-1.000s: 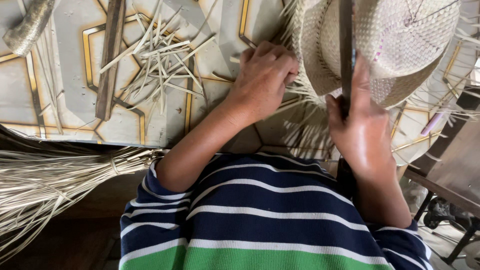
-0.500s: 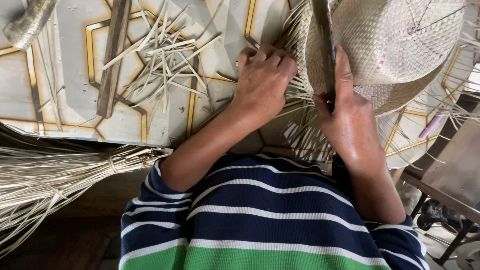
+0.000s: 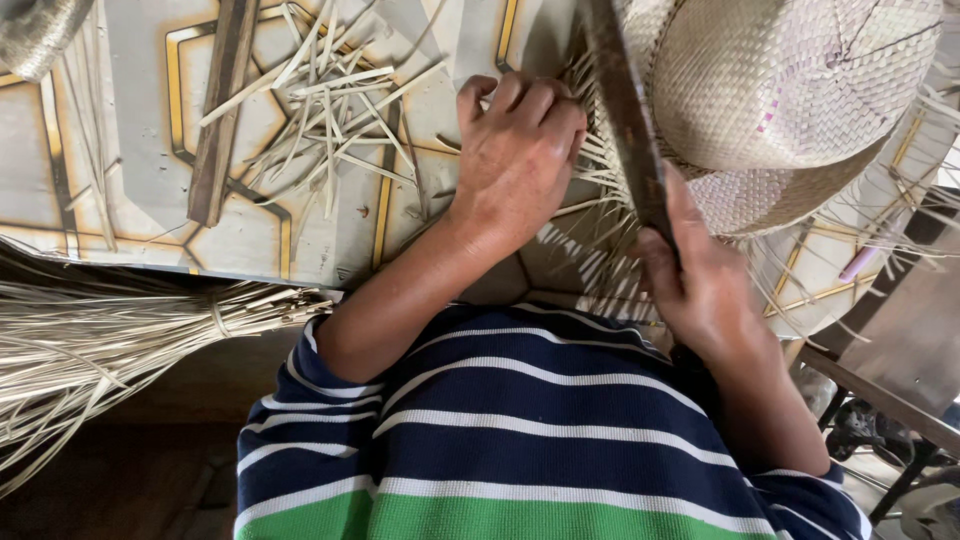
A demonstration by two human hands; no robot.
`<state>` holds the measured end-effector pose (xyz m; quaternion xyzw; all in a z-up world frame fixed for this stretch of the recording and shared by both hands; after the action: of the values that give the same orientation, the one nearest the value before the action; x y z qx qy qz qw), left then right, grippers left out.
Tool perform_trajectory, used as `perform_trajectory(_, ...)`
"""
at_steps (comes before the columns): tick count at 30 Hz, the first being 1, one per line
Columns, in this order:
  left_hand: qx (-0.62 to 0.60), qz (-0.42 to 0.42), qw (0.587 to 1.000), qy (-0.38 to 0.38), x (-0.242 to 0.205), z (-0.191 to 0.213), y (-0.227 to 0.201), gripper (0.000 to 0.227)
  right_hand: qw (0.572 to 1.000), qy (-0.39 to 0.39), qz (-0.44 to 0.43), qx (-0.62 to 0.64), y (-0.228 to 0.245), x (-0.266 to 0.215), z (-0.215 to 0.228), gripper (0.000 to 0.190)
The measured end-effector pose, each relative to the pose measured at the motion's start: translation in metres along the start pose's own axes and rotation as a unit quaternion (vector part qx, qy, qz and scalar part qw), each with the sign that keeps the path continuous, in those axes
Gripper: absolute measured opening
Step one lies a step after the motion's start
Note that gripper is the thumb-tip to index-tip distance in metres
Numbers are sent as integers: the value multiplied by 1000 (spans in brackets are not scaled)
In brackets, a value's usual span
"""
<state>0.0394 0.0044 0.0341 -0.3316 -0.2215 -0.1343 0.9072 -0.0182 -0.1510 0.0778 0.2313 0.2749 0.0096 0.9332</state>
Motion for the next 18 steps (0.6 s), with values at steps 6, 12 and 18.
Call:
perform_trajectory(6,-1,3,1000,-2,-2,7,-3,14,999,-16,26,-22,-7,3,-8,59)
perform_trajectory(12,-20,-1,1000,14,-2,10,-4,10,1000,-7,-7,13,-4,6,-9,62)
perform_trajectory(18,-11,-6,1000,14,-1,10,-6,10,1000,-22,18,0,-5,7,-10,61)
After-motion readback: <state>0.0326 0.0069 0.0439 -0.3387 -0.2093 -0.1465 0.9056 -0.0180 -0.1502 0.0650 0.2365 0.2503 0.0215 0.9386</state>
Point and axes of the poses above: each hand's wrist, its own x-axis towards the middle knuckle, its own z-axis out of the back of the hand, y = z × x, the point moved 5 cm from there along x, towards the middle knuckle, and after that the axes turned 3 degrees about z, right-handed, at the moved point
